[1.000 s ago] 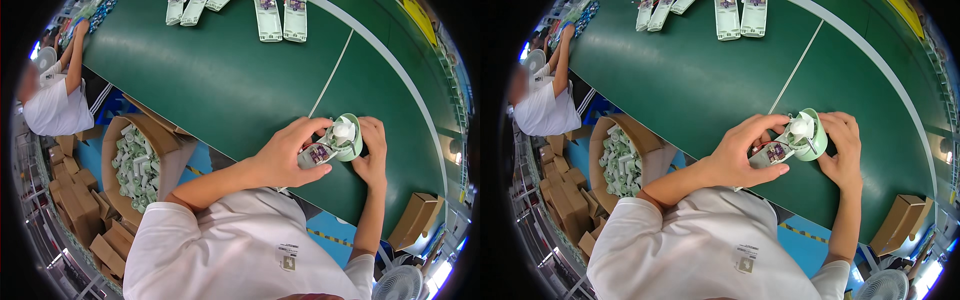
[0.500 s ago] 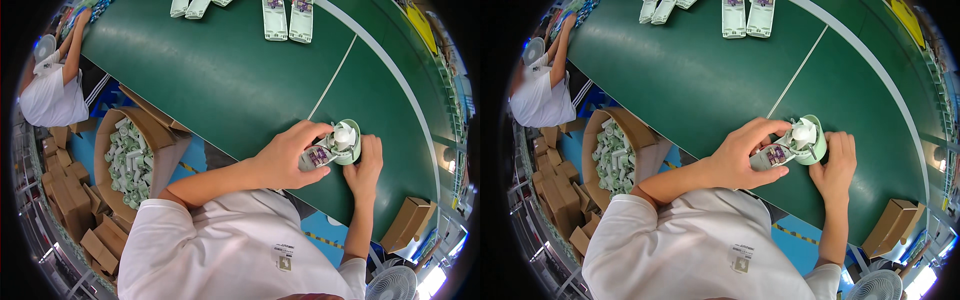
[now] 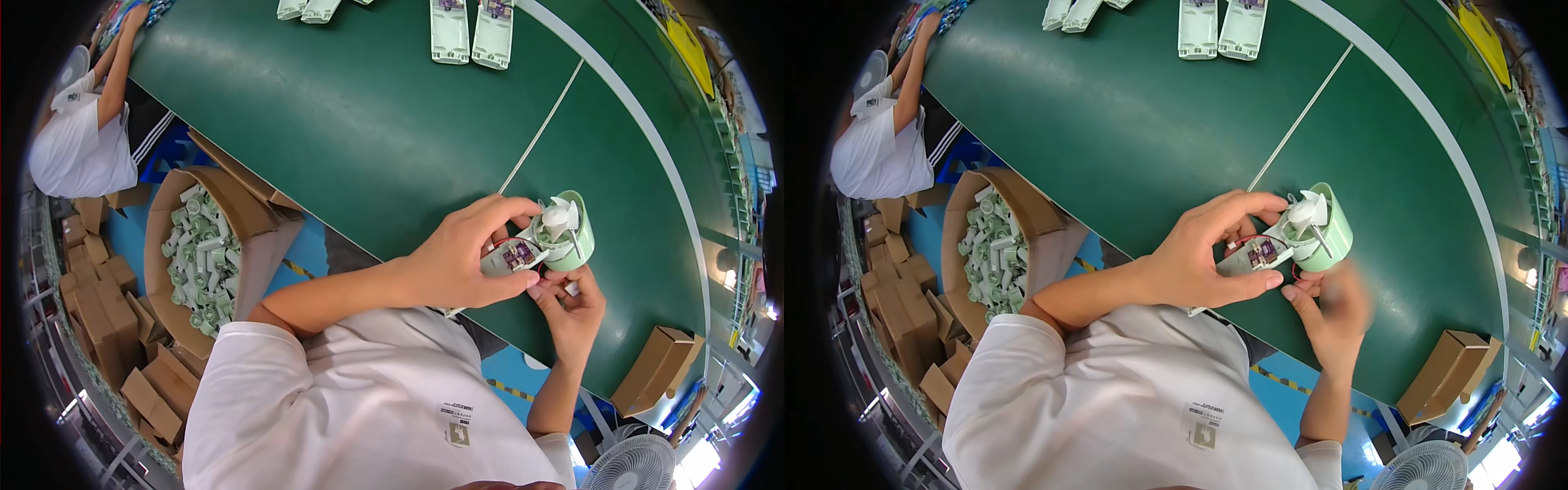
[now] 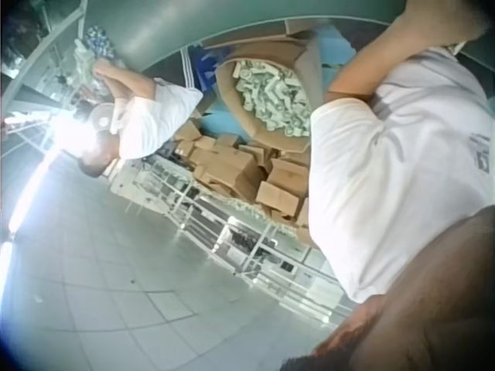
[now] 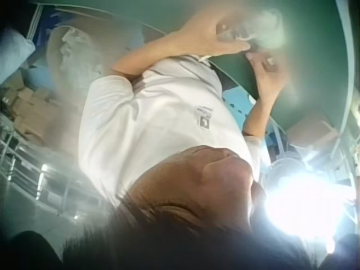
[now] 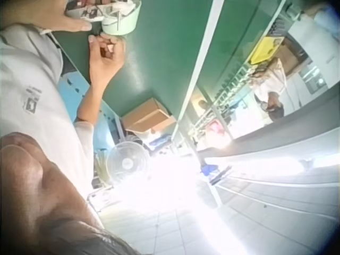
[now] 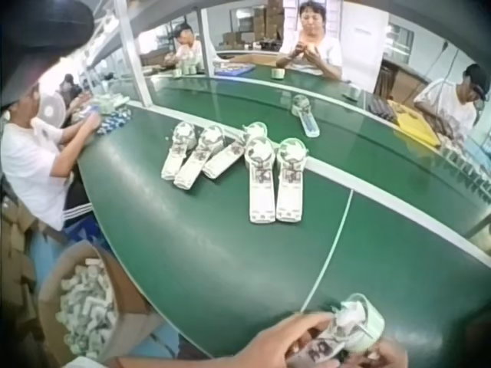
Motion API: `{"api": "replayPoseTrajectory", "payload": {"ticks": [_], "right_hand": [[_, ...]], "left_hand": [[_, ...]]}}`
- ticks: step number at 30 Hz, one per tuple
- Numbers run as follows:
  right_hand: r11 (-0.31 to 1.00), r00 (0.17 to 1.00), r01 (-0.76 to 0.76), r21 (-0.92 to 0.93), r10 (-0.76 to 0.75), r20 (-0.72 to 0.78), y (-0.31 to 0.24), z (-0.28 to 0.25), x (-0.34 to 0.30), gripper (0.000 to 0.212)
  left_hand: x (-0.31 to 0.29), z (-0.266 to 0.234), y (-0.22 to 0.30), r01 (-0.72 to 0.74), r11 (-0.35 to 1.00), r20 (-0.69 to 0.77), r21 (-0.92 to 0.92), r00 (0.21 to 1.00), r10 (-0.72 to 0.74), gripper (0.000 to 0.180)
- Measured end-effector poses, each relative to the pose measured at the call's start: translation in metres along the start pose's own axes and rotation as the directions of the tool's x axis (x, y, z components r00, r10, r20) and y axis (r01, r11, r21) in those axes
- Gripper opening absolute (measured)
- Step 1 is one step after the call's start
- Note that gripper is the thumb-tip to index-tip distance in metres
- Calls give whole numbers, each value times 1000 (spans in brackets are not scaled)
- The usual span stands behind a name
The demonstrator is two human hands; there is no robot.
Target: Assemble small handheld fans on a factory production line.
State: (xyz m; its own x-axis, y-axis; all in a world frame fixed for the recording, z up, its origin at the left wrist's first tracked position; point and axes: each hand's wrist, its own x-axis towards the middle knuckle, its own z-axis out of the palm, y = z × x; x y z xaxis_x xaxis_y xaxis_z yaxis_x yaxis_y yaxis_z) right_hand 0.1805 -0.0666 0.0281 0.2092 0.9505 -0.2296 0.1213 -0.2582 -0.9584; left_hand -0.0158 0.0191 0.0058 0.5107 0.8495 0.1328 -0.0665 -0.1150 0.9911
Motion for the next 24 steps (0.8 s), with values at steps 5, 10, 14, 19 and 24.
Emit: {"api": "replayPoseTrajectory", "payload": {"ticks": [5, 10, 14, 19, 24], "right_hand": [[979, 980, 157, -131, -171, -101, 12, -1, -5, 19], [933, 939, 275, 231, -209, -274, 27, -9, -6, 15], [831, 967, 192, 521, -70, -244, 35, -6, -11, 38], [898, 965, 193, 395, -100, -244, 46, -18, -17, 45], [950, 955, 193, 247, -124, -268, 39, -8, -28, 42]], "left_hand": [[-2, 4, 5, 88, 985, 46, -146, 996, -82, 62], [-3, 7, 8, 20, 997, 105, -72, 994, -13, 62], [-3, 11, 6, -35, 996, 106, -88, 993, 44, 63], [-6, 20, 2, -195, 979, 83, -63, 976, 200, 63], [-7, 23, 0, -212, 975, 40, -59, 976, 215, 62]]}}
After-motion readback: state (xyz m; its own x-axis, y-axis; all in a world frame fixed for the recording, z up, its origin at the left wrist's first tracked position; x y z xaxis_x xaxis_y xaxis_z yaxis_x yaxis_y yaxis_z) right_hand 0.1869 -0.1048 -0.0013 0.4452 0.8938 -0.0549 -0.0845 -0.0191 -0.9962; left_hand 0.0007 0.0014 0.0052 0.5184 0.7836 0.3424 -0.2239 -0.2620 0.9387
